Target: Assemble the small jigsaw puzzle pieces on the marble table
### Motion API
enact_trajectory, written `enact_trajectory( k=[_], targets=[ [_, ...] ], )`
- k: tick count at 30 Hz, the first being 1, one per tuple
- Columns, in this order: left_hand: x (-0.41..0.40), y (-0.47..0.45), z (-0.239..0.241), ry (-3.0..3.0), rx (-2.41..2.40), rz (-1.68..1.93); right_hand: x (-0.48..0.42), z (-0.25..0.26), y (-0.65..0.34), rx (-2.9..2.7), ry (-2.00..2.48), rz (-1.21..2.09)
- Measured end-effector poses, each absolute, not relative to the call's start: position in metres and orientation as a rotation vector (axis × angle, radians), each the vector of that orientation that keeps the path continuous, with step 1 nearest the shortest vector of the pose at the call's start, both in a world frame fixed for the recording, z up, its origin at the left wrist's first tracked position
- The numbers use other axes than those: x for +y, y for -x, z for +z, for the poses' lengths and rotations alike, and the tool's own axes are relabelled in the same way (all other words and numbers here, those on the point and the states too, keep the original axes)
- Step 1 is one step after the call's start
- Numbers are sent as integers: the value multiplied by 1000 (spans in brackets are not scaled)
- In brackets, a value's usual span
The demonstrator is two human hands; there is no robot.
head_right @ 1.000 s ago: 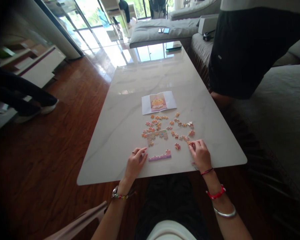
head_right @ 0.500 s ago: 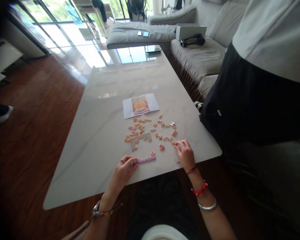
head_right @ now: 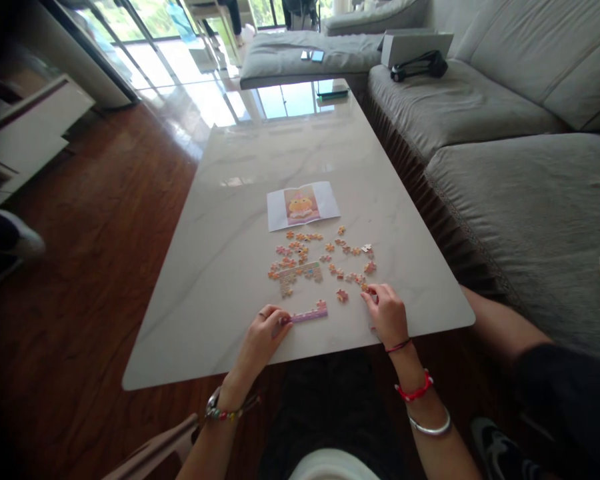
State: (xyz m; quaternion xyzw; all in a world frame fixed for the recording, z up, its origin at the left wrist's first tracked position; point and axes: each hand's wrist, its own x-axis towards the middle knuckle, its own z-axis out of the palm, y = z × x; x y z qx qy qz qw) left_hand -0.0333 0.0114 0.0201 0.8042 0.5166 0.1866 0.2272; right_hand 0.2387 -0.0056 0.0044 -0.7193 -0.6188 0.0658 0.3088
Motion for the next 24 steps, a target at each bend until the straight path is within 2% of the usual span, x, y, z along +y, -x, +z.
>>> enact_trajectory(
  k=[14, 24],
  targets=[
    [14, 34, 22, -2213, 1450, 575, 1, 9, -237, -1735, 1815, 226],
    [13, 34, 15, -2229, 1466, 595, -8, -1, -257, -1569, 2038, 108]
  ],
)
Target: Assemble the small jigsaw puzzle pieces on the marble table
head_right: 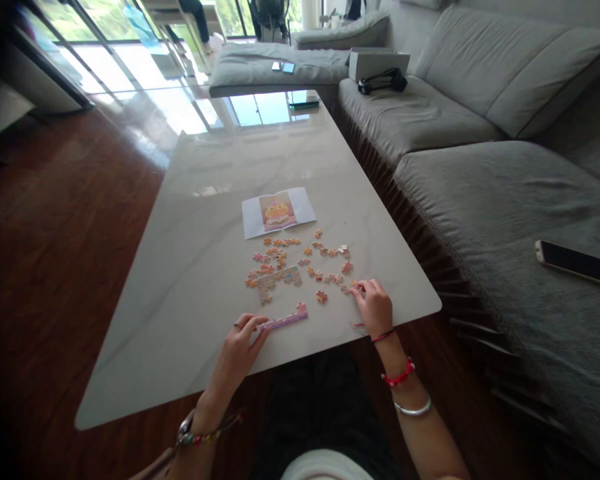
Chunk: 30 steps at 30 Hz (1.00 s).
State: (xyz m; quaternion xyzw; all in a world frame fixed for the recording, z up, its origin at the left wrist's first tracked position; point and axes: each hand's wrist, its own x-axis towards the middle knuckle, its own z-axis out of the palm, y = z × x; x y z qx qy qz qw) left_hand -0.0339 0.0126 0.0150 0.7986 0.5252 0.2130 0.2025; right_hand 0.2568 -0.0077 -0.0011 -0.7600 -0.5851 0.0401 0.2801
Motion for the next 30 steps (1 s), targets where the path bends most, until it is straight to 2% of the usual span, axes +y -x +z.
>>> enact_trajectory(
  k=[16, 22, 27, 30],
  targets=[
    [13, 37, 18, -2266, 1499, 628, 45, 5, -263, -1778, 1930, 230],
    [11, 40, 17, -2238, 1526, 615, 32, 3, -271, -1800, 1898, 226],
    [17, 45, 12, -2243, 1534, 601, 33, 17, -285, -1895, 1860, 344],
    [22, 44, 11, -2258, 1531, 631, 58, 27, -289, -1876, 1850, 299]
  ],
)
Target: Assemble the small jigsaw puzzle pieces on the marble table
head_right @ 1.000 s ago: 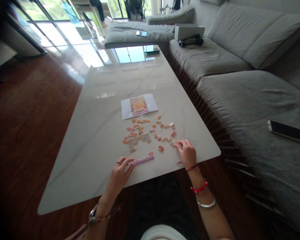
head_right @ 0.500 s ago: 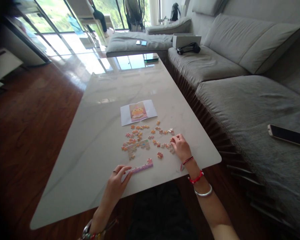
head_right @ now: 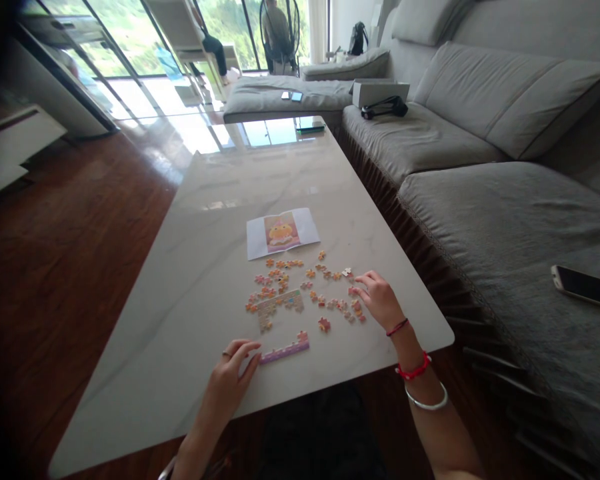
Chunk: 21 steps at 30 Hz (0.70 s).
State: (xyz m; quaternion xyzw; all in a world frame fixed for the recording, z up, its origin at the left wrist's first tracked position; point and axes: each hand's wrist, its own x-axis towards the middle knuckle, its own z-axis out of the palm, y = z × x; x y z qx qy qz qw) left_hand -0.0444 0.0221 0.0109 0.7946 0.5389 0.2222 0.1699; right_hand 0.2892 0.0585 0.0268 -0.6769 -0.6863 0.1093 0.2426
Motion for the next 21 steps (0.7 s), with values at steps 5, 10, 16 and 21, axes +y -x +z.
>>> enact_trajectory(
  k=[5, 10, 16, 21],
  targets=[
    [26, 43, 13, -2277, 1544, 675, 105, 25, -282, -2003, 1894, 268],
    [24, 46, 13, -2250, 1583, 656, 120, 13, -282, -2047, 1887, 286],
    [23, 47, 11, -2247, 1574, 620, 140, 8, -298, -1602, 1959, 456],
    [25, 48, 14, -2260, 1596, 652, 141, 8, -304, -1579, 1925, 605]
  ],
)
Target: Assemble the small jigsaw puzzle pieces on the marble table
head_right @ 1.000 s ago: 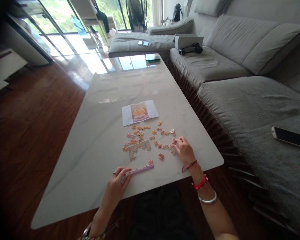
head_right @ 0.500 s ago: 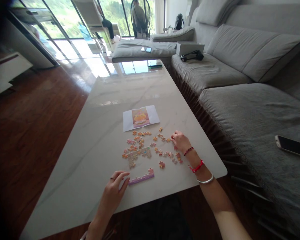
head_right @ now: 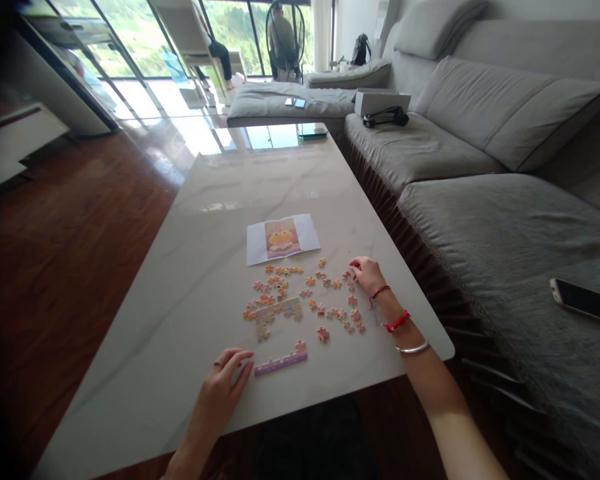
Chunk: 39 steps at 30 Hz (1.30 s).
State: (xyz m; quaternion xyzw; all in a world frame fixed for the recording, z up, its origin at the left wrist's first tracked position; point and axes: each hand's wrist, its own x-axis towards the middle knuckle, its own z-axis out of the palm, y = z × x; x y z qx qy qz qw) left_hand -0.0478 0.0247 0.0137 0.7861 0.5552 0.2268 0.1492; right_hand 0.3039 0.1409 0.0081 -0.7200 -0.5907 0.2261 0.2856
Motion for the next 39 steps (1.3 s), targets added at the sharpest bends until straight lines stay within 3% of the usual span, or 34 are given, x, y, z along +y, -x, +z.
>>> enact_trajectory(
  k=[5, 14, 26, 33, 39],
  targets=[
    [27, 51, 12, -2282, 1609, 712, 127, 9, -302, -1720, 1889, 381],
    [21, 53, 13, -2261, 1610, 681, 143, 9, -296, -2050, 1868, 416],
    [17, 56, 16, -2227, 1630, 641, 122, 10, -303, -2109, 1809, 218],
    [34, 23, 26, -2232, 1498, 671, 88, 32, -234, -2298, 1474, 285],
    [55, -13, 25, -2383, 1473, 628, 71, 19, -182, -2473, 1355, 285]
  ],
)
